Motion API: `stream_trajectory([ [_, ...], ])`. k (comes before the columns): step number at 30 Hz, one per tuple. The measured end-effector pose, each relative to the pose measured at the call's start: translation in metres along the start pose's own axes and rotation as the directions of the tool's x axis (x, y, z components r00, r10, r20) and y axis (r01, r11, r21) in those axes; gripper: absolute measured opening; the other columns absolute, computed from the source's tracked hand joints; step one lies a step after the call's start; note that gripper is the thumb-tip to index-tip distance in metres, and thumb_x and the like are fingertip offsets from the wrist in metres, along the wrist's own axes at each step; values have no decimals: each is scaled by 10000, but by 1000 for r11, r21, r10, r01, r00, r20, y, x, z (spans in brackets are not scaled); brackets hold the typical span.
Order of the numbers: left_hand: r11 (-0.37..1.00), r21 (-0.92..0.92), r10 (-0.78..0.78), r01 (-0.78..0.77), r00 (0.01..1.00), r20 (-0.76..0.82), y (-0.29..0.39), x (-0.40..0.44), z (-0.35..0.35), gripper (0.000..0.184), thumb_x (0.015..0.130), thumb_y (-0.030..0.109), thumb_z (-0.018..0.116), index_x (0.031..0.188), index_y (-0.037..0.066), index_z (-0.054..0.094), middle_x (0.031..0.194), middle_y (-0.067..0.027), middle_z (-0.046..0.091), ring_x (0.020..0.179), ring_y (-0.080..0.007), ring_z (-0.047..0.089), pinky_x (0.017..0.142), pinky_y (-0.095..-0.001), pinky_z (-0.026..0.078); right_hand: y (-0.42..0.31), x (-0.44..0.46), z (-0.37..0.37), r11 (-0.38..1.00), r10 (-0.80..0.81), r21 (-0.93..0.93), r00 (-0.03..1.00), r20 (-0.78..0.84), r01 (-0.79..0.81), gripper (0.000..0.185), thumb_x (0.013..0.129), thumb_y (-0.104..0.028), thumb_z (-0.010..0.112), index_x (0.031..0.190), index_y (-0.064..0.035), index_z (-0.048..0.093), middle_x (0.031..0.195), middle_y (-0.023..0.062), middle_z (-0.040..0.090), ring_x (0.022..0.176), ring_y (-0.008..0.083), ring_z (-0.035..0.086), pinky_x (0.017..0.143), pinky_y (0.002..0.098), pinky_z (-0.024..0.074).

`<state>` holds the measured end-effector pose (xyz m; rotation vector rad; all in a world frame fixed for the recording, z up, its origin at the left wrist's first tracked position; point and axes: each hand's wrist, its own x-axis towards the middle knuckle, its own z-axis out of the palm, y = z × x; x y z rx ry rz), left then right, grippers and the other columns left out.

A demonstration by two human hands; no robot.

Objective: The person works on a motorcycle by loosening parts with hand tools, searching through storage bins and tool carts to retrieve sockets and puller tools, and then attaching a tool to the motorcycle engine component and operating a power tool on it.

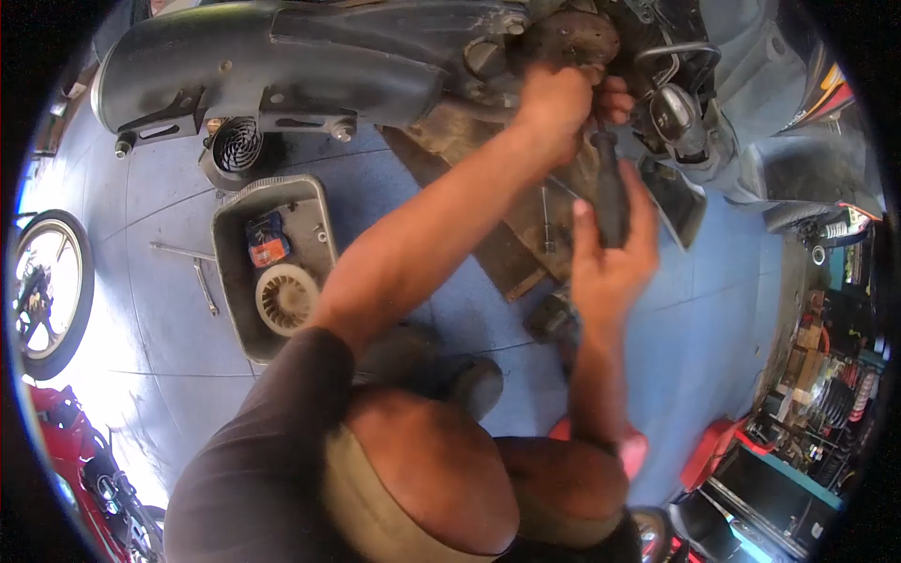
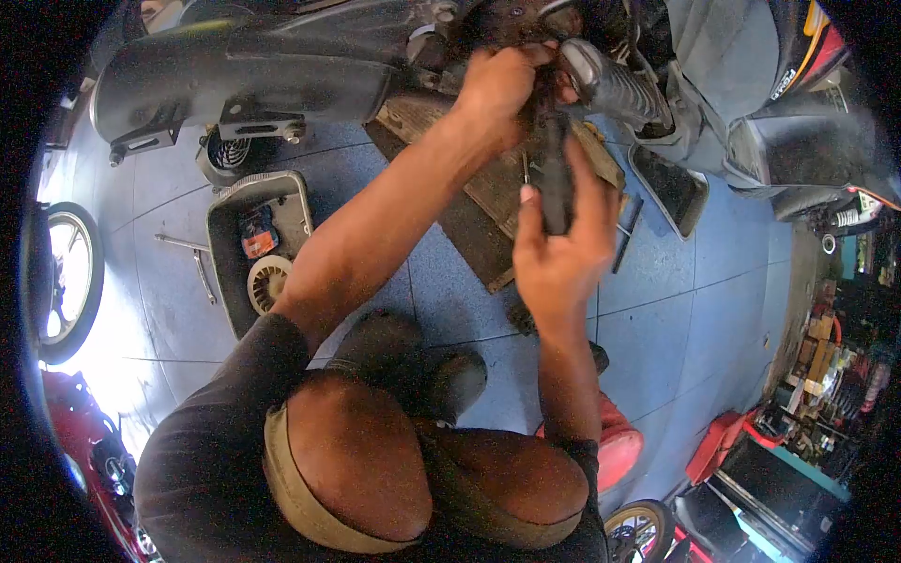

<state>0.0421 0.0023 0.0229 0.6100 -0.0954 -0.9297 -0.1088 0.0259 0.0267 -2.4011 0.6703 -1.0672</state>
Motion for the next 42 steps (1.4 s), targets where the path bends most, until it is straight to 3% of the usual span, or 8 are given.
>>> stream_trajectory([
  [6,983,174,74,-60,994,-75,-12,0,-5,165,894,86,398,902,-22,522,725,-129,562,573,-235,573,501,-364,499,5,-11,8,1000,-21,-11,997,79,22,506,752,-35,644,1240,-33,513,1010,205,558,885,360,571,743,394,480],
  [10,988,80,142,-134,984,-110,-28,4,-2,232,938,136,388,891,-73,476,682,-144,559,451,-231,550,365,-374,463,11,-6,-8,466,635,365,592,496,-806,512,764,-63,628,1261,-71,507,914,142,537,715,277,596,516,340,481],
  [12,985,108,144,-134,986,-84,-38,1,-1,255,948,158,378,887,-67,482,685,-153,569,452,-212,553,364,-356,453,19,-10,-3,887,-62,-447,990,124,112,529,752,-61,637,1265,-84,510,908,151,534,741,298,598,556,365,505],
  [20,838,509,302,-196,943,-136,-104,4,-71,243,952,154,445,929,-70,535,657,-105,569,514,-194,513,485,-355,423,41,-62,0,999,-25,-27,996,88,28,408,809,-149,640,1192,-43,546,1062,239,564,859,404,585,680,473,483],
  [22,420,852,510,-313,858,64,-112,-6,-107,230,954,148,436,947,-60,533,616,-130,553,500,-253,510,509,-402,420,84,-83,6,817,562,-143,715,416,-559,338,853,-231,612,1096,1,569,1015,248,582,921,416,568,706,475,473],
  [33,239,968,247,75,960,-135,-171,14,-156,218,929,180,456,1004,-7,537,731,-243,551,671,-395,544,568,-338,247,197,-97,85,805,498,-570,711,497,-166,354,804,-150,634,1093,15,511,1056,229,559,893,375,601,793,476,465],
  [35,-200,968,414,-154,882,226,-190,32,-187,282,914,187,482,1124,4,526,803,-232,563,718,-396,527,670,-555,397,199,-102,85,832,466,-518,758,457,-199,324,804,-129,625,1070,22,518,1044,232,562,899,374,600,765,471,473],
  [42,315,949,65,-20,998,0,-97,-30,-88,296,885,219,559,990,-55,596,760,-187,618,681,-294,565,689,-405,453,105,-71,25,893,418,32,854,309,-449,209,849,-90,575,1021,29,566,724,156,590,542,239,609,471,351,460],
])
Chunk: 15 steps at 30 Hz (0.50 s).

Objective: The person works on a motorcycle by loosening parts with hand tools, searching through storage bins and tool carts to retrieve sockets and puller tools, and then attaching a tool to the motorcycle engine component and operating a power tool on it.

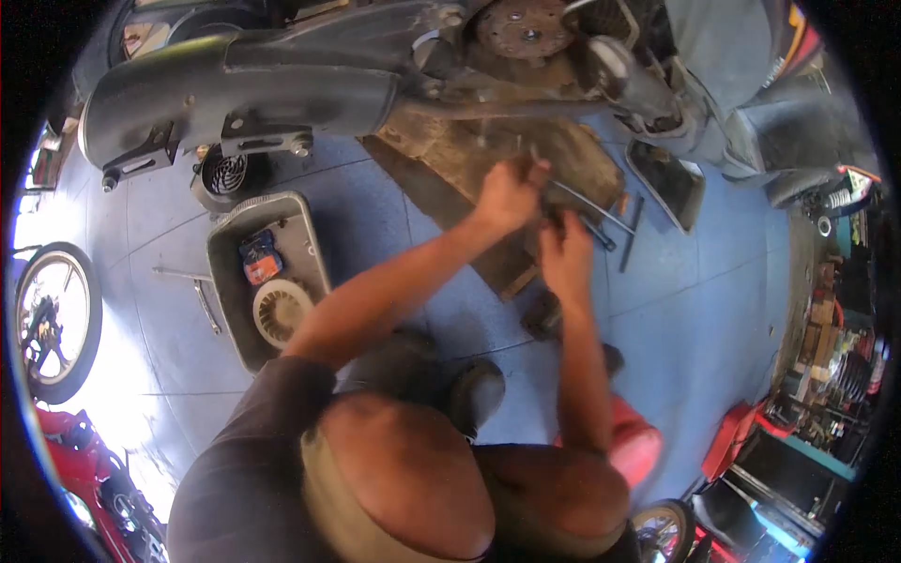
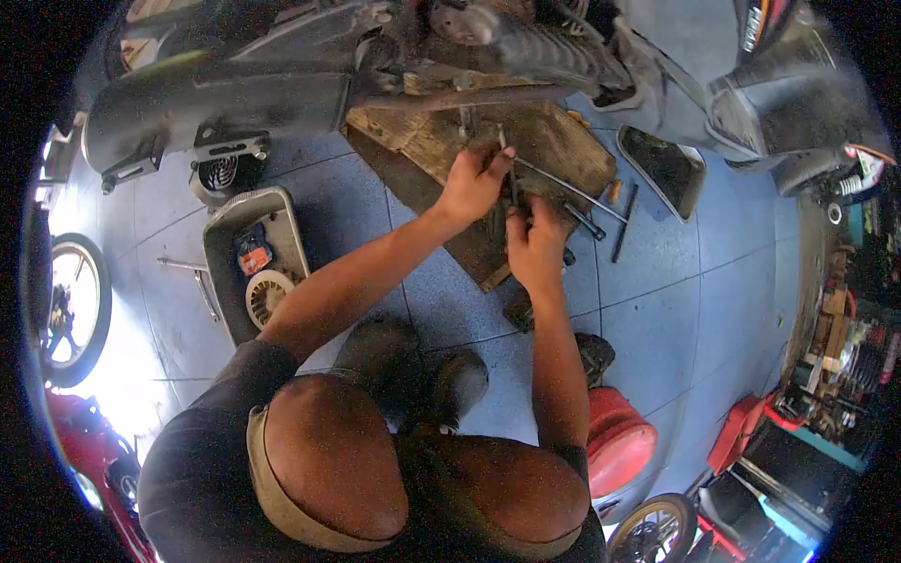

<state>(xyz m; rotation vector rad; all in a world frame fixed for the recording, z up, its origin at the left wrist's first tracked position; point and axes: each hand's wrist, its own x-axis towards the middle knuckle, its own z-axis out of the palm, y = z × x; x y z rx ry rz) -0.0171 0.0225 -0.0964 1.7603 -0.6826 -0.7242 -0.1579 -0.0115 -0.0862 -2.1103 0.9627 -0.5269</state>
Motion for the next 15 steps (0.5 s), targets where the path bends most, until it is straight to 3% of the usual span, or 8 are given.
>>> stream_trajectory([
  [1,989,-130,57,-66,996,-71,14,-4,-4,290,886,219,566,950,-62,605,748,-163,625,690,-228,556,678,-369,451,-23,3,-7,1000,0,-2,1000,11,0,209,849,-90,575,1021,29,566,724,156,590,542,239,609,471,351,460],
  [2,957,-254,104,-139,984,-144,25,-8,-7,291,887,219,573,910,-68,613,736,-139,632,699,-162,547,667,-332,448,-47,6,-13,990,32,138,999,4,-32,219,868,-111,571,1038,26,569,669,116,570,480,185,567,424,313,431],
  [3,956,-263,98,-133,985,-143,33,-5,-13,291,887,219,573,910,-68,613,736,-139,632,699,-162,547,667,-332,448,-66,8,-18,960,64,272,998,-2,-61,230,886,-132,567,1055,23,571,614,75,550,417,131,524,377,275,401],
  [5,881,-302,294,-365,921,-254,47,12,-26,268,900,201,556,928,-57,624,735,-87,626,725,-99,494,660,-300,448,-94,19,-21,949,76,307,997,-4,-71,240,891,-136,570,1071,23,572,611,59,545,416,114,514,368,257,392],
  [12,862,-455,131,-224,965,-227,79,29,-59,227,869,164,582,952,-37,647,829,-89,663,755,-129,539,703,-308,457,-120,57,-16,923,100,373,995,-5,-91,250,880,-144,600,1075,12,615,675,50,576,408,105,502,344,241,380],
  [13,860,-457,130,-226,964,-232,79,30,-60,227,869,164,582,952,-37,647,829,-89,663,755,-129,539,703,-308,457,-120,59,-15,923,99,374,995,-15,-86,238,878,-144,601,1055,13,627,685,52,580,410,105,503,340,242,379],
  [15,845,-430,191,-317,931,-311,77,34,-57,229,875,166,528,874,-33,641,714,-135,668,647,-209,641,615,-351,501,-123,62,-16,923,92,376,996,-16,-79,237,874,-144,604,1049,14,630,690,52,583,410,104,504,338,243,378],
])
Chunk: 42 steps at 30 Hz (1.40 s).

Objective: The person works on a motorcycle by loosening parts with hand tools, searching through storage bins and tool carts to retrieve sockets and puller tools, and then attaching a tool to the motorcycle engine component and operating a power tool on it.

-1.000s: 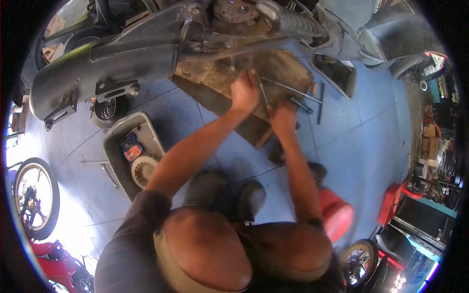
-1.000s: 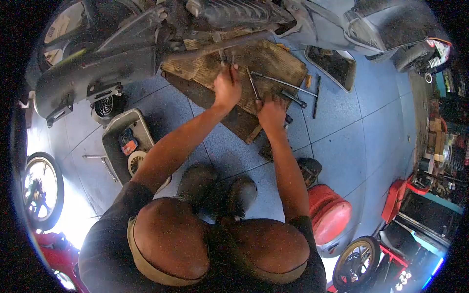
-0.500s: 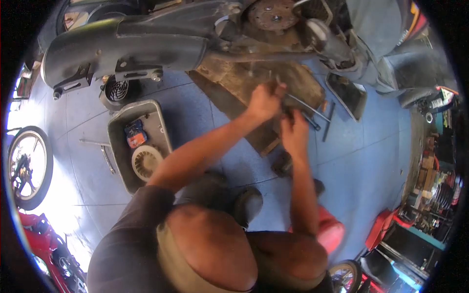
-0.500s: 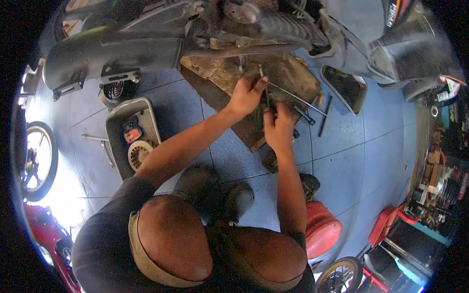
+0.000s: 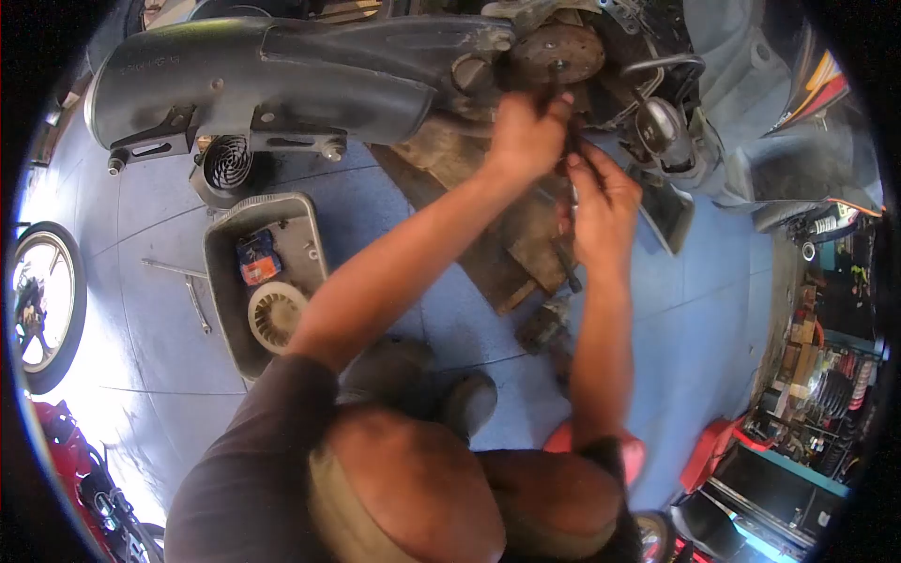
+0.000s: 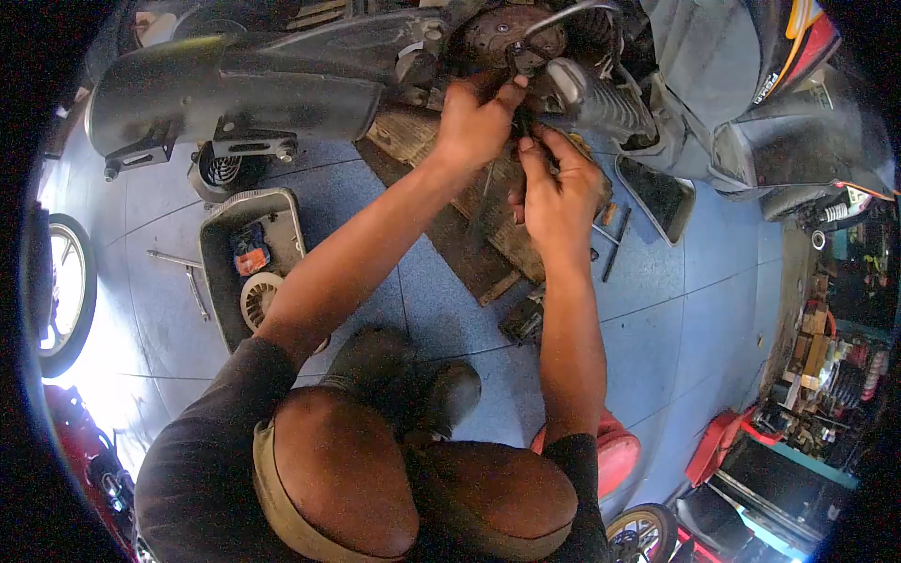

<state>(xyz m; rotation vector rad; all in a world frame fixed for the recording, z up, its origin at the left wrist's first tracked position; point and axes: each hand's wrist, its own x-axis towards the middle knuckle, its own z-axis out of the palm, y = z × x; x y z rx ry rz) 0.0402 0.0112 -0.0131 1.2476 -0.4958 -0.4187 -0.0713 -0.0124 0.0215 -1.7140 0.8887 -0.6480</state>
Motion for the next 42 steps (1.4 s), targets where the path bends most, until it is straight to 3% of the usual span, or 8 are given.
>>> stream_trajectory([
  [11,995,-79,63,-61,998,26,-1,8,16,201,884,131,522,843,-40,620,696,-131,662,586,-185,630,543,-343,491,-17,3,-4,986,-13,-167,996,-86,-2,232,866,-141,603,1051,-8,649,759,51,635,449,93,492,358,233,345],
  [16,947,-315,-47,58,998,44,9,4,16,186,889,105,501,869,-39,616,702,-109,660,598,-164,619,530,-316,489,0,7,-5,768,-419,-567,903,-93,298,234,814,-133,626,1006,-5,663,786,180,650,661,300,636,632,374,487],
  [19,900,-400,-163,173,985,59,12,3,10,188,884,93,488,881,-39,622,711,-103,661,601,-157,615,528,-306,488,-2,3,-1,740,-515,-546,853,-83,393,240,793,-124,627,1003,-16,671,872,204,653,812,366,627,730,392,481],
  [28,995,-42,-98,96,993,-64,15,4,11,215,869,103,473,880,-56,617,708,-124,660,587,-198,627,564,-313,502,-4,2,-2,779,-367,-576,925,-98,248,253,771,-102,633,1001,0,666,892,214,651,801,364,632,730,393,488],
  [31,967,-169,-201,192,979,-43,26,4,12,230,882,113,465,873,-60,616,727,-138,661,613,-224,637,579,-328,507,-1,2,-3,779,-467,-533,873,-140,331,245,755,-68,644,989,0,668,899,196,652,823,356,631,734,388,491],
  [33,751,-534,-331,389,921,206,22,9,11,227,837,119,562,992,-43,601,941,-131,642,829,-206,599,739,-344,470,-2,1,-2,713,-569,-566,813,-122,414,246,748,-52,648,989,-2,667,911,183,650,833,354,630,732,389,491],
  [37,659,-638,-346,399,914,213,16,11,14,225,888,119,476,865,-48,625,762,-146,658,686,-236,642,606,-359,516,-5,-5,3,573,-696,-660,714,-79,486,264,735,-14,644,998,-14,664,964,139,641,866,320,621,735,381,490],
  [42,801,-563,-180,204,979,99,-1,13,11,189,858,95,525,874,-72,611,737,-157,643,666,-246,637,599,-369,536,1,-7,5,460,-758,-710,652,-3,533,272,727,10,635,994,-31,664,994,118,636,885,286,602,743,363,486],
])
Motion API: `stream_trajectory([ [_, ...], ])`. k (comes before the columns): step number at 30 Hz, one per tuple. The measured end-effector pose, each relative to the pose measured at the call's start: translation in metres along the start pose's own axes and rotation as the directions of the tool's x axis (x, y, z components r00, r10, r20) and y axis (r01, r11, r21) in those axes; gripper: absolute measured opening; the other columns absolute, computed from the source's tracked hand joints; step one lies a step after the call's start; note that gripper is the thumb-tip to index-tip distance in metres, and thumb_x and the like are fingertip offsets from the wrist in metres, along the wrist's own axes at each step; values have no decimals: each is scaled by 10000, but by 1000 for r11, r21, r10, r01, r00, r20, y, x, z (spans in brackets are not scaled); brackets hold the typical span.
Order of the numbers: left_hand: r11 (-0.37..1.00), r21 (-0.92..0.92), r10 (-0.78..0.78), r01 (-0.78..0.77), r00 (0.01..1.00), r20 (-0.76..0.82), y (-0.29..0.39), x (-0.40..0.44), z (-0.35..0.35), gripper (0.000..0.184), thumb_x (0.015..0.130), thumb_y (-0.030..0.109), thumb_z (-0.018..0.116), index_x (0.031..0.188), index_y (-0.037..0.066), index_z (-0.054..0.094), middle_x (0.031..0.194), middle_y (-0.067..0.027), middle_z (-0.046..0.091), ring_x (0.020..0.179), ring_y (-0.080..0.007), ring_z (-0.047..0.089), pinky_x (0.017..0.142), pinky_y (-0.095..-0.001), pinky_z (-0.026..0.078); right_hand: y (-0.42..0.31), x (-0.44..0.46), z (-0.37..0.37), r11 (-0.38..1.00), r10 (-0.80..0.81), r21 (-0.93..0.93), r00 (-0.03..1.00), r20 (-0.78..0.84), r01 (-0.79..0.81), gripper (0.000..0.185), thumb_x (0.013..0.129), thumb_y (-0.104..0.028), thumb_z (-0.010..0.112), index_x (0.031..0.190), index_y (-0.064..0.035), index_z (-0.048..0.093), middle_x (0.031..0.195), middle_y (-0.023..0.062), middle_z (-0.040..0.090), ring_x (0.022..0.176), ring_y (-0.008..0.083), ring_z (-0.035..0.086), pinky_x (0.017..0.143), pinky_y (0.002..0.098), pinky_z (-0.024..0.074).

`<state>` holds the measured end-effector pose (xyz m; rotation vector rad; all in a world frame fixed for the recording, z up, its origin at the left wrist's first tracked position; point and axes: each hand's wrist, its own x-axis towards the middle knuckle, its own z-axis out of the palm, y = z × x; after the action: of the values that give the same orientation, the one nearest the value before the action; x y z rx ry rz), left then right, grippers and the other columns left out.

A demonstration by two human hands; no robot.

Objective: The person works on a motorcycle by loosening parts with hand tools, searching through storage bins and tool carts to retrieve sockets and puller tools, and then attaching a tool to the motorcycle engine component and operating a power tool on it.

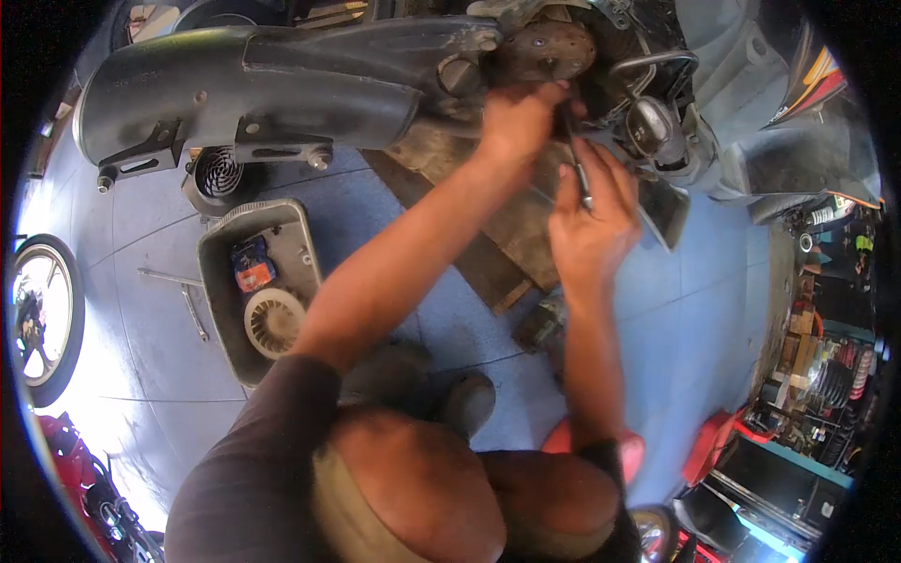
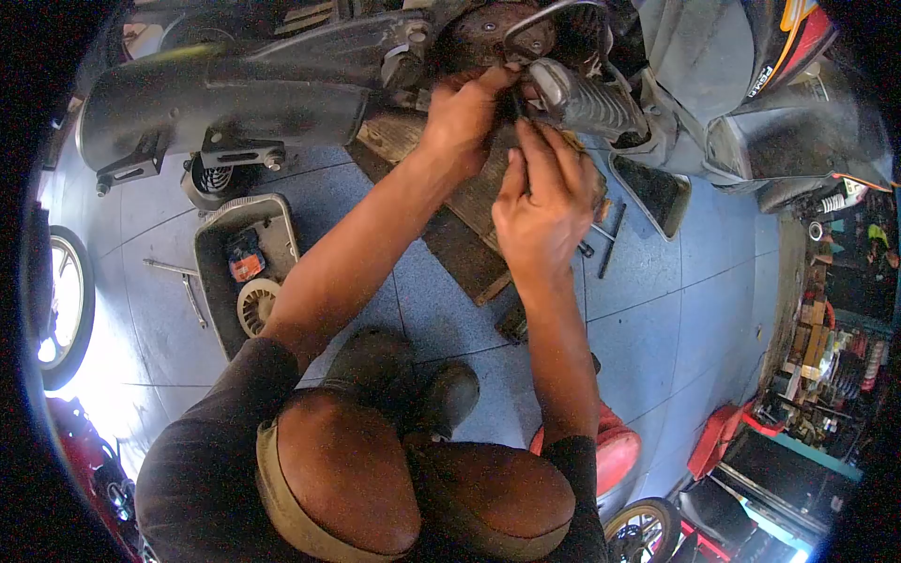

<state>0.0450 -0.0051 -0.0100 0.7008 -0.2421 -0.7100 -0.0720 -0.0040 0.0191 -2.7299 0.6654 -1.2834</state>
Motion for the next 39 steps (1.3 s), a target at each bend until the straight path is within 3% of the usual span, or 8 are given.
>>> stream_trajectory([
  [3,996,-29,-85,84,996,-41,6,-6,3,183,863,84,505,897,-69,599,755,-167,639,653,-245,639,573,-358,531,1,-4,2,998,-48,45,999,2,47,261,735,-7,631,994,-27,658,992,131,630,865,321,600,736,386,487],
  [8,991,-54,-125,124,992,-9,-1,-1,5,215,881,75,446,1019,-81,499,861,-204,628,644,-277,640,555,-370,536,9,-4,2,920,310,153,910,275,-360,280,757,-56,617,1032,-4,637,950,188,639,798,370,625,706,436,492],
  [15,961,-106,-246,254,966,84,7,-2,2,214,892,93,433,1041,-47,496,879,-172,625,704,-267,629,631,-376,528,5,-4,3,977,13,-213,994,110,11,282,763,-52,620,1042,-15,643,922,179,651,801,349,641,690,407,516],
  [25,962,-172,-209,210,978,27,-3,-1,-4,179,873,86,473,980,-27,563,817,-144,639,685,-234,611,636,-349,515,0,2,-2,985,-38,-159,984,172,66,263,762,-45,625,1020,-1,647,932,169,654,826,352,640,757,408,500],
  [27,988,-69,-139,139,990,0,-5,-1,-1,175,872,80,481,987,-22,565,820,-140,641,682,-229,610,636,-347,513,4,3,1,982,132,114,981,143,-148,269,777,-64,612,1035,7,637,958,185,652,844,361,634,752,399,497],
  [29,998,35,-56,56,998,-22,-4,1,0,173,870,74,489,994,-18,567,824,-137,642,679,-225,608,635,-346,511,3,5,-3,971,212,64,957,200,-228,276,783,-75,608,1044,11,631,965,192,649,847,371,630,754,394,496],
  [34,968,21,-251,251,968,4,11,2,-5,172,884,90,506,1017,7,576,863,-110,657,718,-211,622,641,-335,509,0,3,3,935,314,86,915,255,-345,282,797,-95,598,1055,18,616,941,219,640,826,389,622,725,409,499],
  [39,920,-66,-388,387,921,-4,13,7,-6,178,886,126,529,1016,17,584,877,-109,664,761,-218,643,612,-326,486,-20,-12,-9,981,178,-111,968,180,-160,281,808,-93,589,1071,7,586,877,227,625,774,396,611,646,459,494],
])
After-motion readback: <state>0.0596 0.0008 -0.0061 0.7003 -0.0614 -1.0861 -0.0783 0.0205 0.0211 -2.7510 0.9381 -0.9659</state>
